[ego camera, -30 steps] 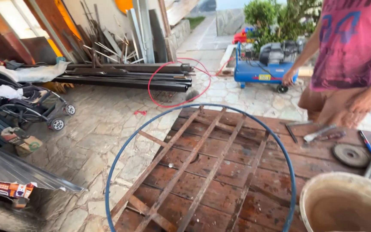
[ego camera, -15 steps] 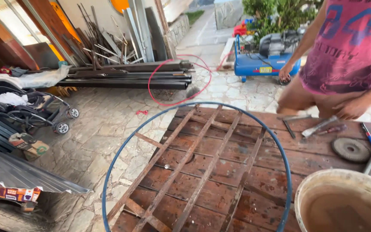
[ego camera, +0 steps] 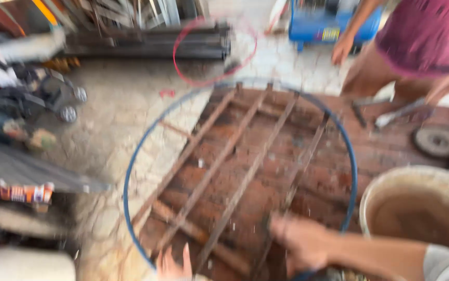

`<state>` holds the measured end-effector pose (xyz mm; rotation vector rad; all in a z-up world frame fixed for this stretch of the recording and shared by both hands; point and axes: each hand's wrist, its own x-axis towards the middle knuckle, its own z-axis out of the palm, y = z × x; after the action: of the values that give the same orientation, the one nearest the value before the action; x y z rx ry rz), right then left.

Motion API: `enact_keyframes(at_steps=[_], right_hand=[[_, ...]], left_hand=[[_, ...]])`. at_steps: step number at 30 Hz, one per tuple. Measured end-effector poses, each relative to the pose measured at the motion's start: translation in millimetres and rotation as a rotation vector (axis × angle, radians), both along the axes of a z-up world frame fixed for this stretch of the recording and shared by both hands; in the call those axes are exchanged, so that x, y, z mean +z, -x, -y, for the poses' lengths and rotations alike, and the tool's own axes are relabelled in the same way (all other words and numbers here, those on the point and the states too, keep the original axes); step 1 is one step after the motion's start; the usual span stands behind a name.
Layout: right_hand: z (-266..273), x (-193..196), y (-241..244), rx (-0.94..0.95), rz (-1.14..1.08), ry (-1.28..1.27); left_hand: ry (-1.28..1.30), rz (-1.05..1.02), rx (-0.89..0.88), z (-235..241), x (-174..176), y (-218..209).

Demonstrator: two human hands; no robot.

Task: Cleaning a circular metal frame with a sponge and liquid solution

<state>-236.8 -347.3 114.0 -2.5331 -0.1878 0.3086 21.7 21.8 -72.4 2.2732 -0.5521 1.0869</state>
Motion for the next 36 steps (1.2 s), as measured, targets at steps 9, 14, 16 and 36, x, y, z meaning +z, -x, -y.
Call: enact_keyframes(at_steps=[9,14,16,36], right_hand=[[-56,71,-12,-0.081,-0.457,0.038],[-2,29,-28,-0.394,-0.222,0.168],[-36,14,-18,-0.387,-0.243,0.12],[12,-73,-22,-0.385,0.315,0.476]], left_hand=[[-0.135,-0.554,0.118,3,42,31],[-0.128,-0.387,0.042,0,42,31],[-0.103,-0.368,0.028,3,44,32],[-0.088,-0.368,0.066,1,36,34]])
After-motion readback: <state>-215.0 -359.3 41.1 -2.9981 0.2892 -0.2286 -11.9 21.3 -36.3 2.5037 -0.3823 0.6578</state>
